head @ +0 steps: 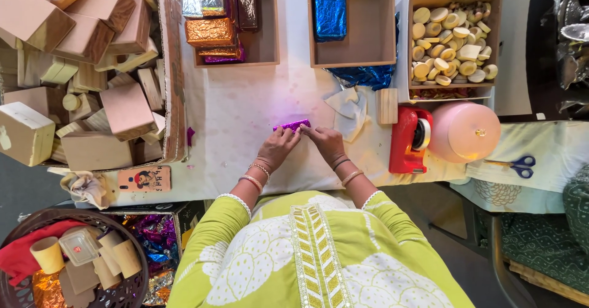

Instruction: Wrapping rectangular bars of soap in shiny purple and silver decorative paper.

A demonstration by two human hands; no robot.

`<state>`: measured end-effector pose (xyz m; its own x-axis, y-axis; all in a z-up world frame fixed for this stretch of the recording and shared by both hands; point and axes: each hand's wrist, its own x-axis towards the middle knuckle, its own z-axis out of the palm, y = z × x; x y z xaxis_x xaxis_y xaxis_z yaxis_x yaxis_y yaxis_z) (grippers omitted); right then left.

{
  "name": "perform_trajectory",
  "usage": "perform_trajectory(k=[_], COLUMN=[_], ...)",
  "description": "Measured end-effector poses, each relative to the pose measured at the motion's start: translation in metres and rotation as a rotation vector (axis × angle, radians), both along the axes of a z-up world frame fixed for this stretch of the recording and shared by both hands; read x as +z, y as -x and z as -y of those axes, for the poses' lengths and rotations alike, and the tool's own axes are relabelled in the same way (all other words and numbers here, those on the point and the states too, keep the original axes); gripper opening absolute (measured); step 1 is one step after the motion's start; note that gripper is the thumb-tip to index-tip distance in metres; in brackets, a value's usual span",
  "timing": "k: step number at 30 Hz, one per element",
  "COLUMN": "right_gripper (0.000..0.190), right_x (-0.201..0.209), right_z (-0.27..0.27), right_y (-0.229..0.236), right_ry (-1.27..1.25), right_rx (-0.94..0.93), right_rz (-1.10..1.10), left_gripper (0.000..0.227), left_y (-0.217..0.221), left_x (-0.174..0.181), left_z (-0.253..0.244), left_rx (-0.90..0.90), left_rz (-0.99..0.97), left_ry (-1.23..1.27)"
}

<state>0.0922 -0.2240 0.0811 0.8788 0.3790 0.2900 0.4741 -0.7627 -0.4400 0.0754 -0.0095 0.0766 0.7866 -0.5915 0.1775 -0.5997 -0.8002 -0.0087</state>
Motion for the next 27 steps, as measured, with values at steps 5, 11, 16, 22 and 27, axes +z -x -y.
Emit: perform_trajectory(k=[5,11,16,22,27], right_gripper=[0.032,0.038,0.046,0.033,0.034], right_x=[-0.004,-0.001,0.01,-0.031,-0.036], right_z=[-0.002,-0.009,-0.014,-0.016,-0.013], right_y=[-0.006,-0.009,-0.011,-0.023,-0.027], right_ry=[-0.016,-0.284,-0.474,-0.715,-0.792], right_rx=[-0.026,-0.062,-0.218,-0.257,-0.285], right_rz=[-0.027,-0.265,-0.601,-0.855,-1.029], left_gripper=[0.049,0.059,0.062,0.056,0.036], left_y=[-0.006,-0.011,-0.006,-0.008,-0.004], left_x=[0.02,0.043,0.04,0.03,0.017], left_z=[-0.001,-0.02,-0.034,-0.034,-0.029], left_rx=[0.014,0.104,0.102,0.066,0.138], left_rz=[-0.091,-0.407,-0.481,-0.458,-0.387], left_ry=[0.09,0.427,0.583,0.579,0.604])
